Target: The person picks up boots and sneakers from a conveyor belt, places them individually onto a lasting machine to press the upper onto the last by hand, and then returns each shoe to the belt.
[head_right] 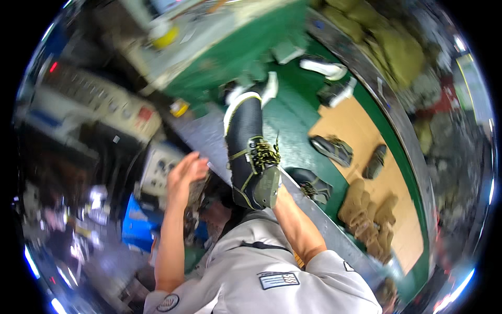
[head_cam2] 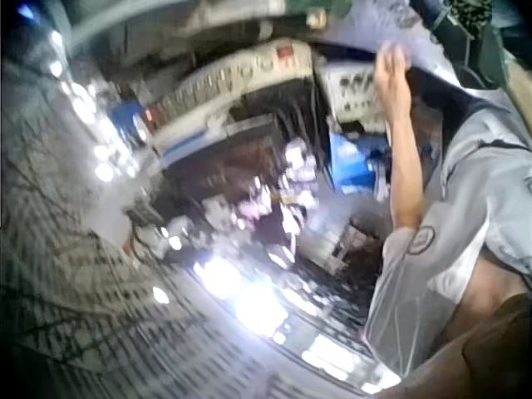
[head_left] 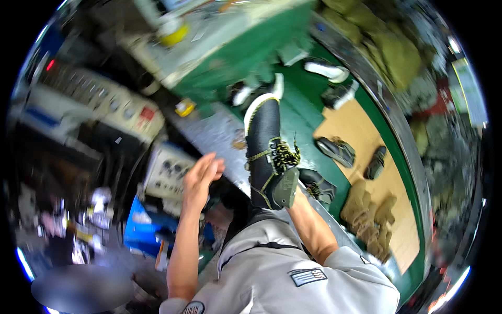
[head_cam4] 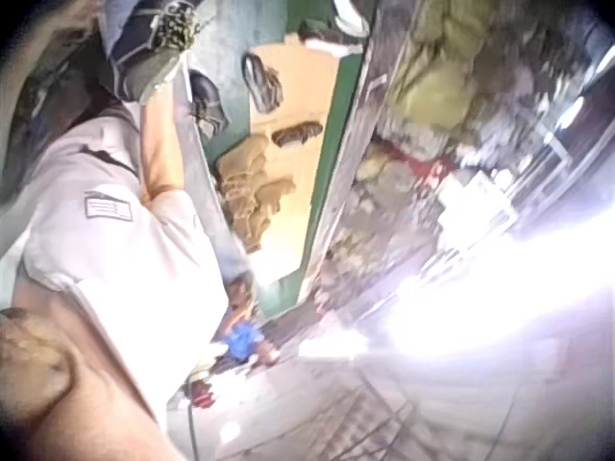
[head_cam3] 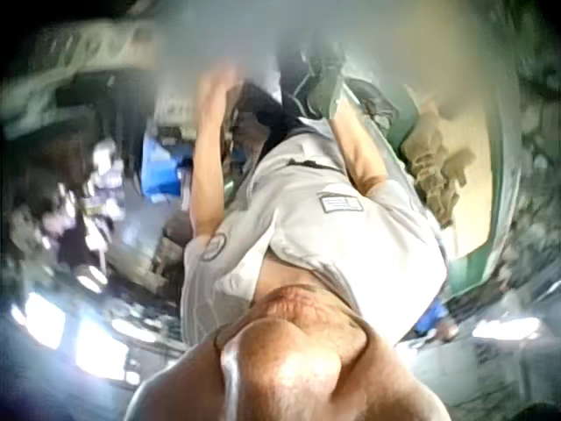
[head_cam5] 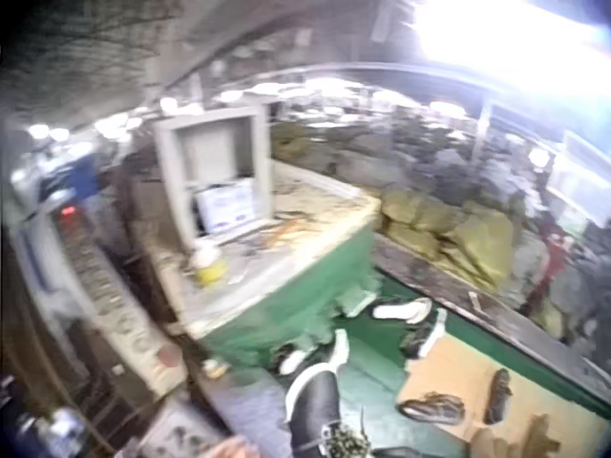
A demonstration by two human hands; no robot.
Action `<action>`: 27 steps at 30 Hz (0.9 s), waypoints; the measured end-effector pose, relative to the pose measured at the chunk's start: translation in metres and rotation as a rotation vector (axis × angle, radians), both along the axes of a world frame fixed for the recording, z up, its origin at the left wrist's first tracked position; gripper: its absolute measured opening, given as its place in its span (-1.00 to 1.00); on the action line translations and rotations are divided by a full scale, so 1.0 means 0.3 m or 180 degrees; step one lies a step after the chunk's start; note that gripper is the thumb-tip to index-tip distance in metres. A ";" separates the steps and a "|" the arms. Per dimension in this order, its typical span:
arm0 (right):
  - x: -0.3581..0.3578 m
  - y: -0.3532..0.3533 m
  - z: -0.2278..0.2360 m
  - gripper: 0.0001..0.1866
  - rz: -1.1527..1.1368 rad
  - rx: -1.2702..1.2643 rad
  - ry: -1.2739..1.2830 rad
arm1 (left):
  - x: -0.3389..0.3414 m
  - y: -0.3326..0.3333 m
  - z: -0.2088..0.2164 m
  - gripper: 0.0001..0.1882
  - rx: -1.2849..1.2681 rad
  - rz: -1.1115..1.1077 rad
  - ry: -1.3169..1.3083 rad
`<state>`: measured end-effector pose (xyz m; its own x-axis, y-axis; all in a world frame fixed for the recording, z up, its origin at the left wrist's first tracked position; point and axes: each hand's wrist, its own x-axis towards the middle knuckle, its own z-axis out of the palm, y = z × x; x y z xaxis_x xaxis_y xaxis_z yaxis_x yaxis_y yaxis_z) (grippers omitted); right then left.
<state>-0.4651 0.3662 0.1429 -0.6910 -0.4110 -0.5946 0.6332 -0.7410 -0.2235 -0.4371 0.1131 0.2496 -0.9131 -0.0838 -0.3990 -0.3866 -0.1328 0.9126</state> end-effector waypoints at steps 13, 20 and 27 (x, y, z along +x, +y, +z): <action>0.354 -0.891 0.307 -0.22 0.2598 -0.0241 0.1596 | 0.725 -0.726 -0.044 -0.91 0.0529 0.2762 0.0449; 0.473 -1.199 0.320 -0.33 0.3115 -0.0297 0.1245 | 0.888 -0.776 0.026 -0.63 -0.1180 0.3802 0.0921; 0.532 -1.439 0.337 -0.40 0.2851 0.0069 0.2132 | 0.939 -0.897 0.008 -0.54 -0.1485 0.3599 0.0735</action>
